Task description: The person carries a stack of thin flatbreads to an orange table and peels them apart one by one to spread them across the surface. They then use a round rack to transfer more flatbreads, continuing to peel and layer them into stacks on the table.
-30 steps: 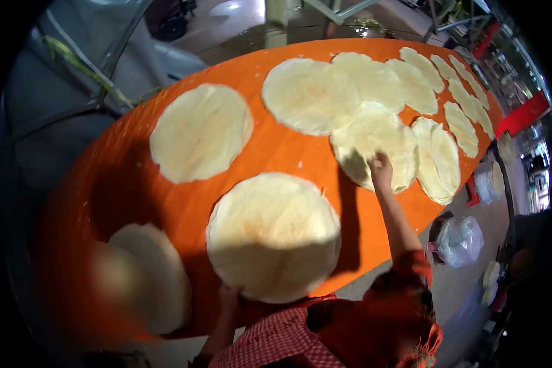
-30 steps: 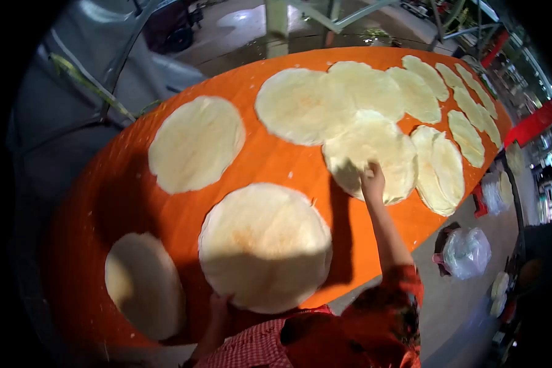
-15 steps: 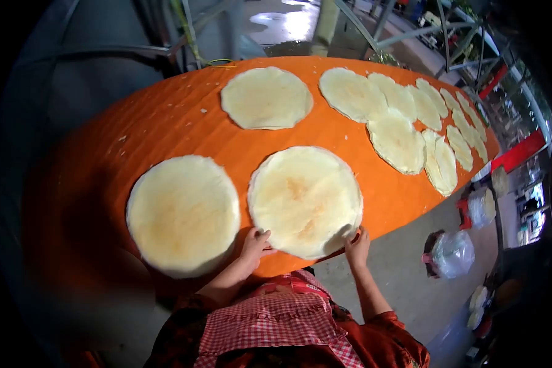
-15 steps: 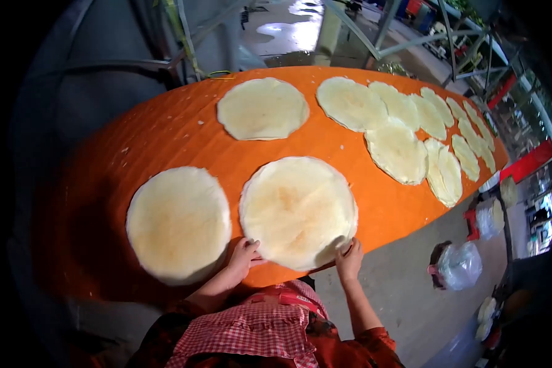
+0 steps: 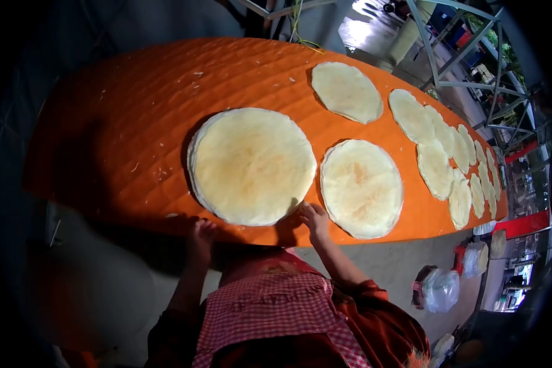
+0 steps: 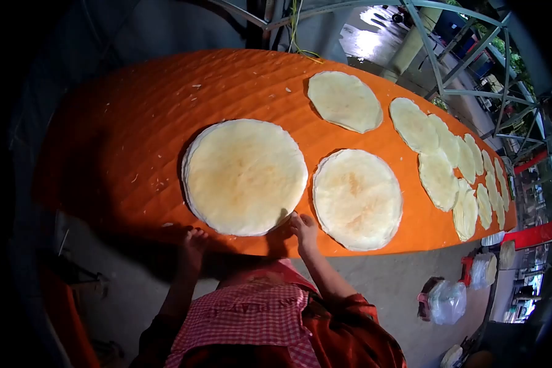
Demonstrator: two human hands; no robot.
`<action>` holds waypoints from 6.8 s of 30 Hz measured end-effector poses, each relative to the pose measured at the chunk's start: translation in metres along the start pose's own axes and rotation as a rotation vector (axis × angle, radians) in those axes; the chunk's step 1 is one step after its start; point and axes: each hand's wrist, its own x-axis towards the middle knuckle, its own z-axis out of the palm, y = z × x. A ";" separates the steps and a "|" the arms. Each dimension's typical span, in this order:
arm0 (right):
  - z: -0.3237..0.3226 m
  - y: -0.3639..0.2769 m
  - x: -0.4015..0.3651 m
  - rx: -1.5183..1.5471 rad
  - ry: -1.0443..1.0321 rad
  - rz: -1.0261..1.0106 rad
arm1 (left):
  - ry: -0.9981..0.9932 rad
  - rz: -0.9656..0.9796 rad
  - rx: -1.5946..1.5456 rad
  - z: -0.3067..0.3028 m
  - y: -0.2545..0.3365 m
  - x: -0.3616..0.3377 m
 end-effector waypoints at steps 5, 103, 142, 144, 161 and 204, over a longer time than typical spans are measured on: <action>0.016 -0.007 0.018 0.098 -0.112 0.120 | -0.083 -0.153 -0.001 -0.024 0.005 0.083; 0.515 0.037 -0.061 -1.165 -0.833 -1.176 | -0.202 -0.248 -0.024 -0.143 0.285 0.175; 0.222 -0.117 -0.064 -0.077 0.467 -0.515 | -0.220 -0.147 0.210 -0.251 0.385 0.252; 0.165 -0.078 -0.073 -0.118 0.538 -0.398 | -0.087 -0.127 0.216 -0.219 0.389 0.227; 0.640 0.092 -0.119 -1.332 -0.446 -1.158 | -0.325 -0.144 0.161 -0.196 0.431 0.216; 0.407 -0.055 -0.141 -1.322 1.039 -0.735 | -0.057 -0.194 0.046 -0.344 0.595 0.281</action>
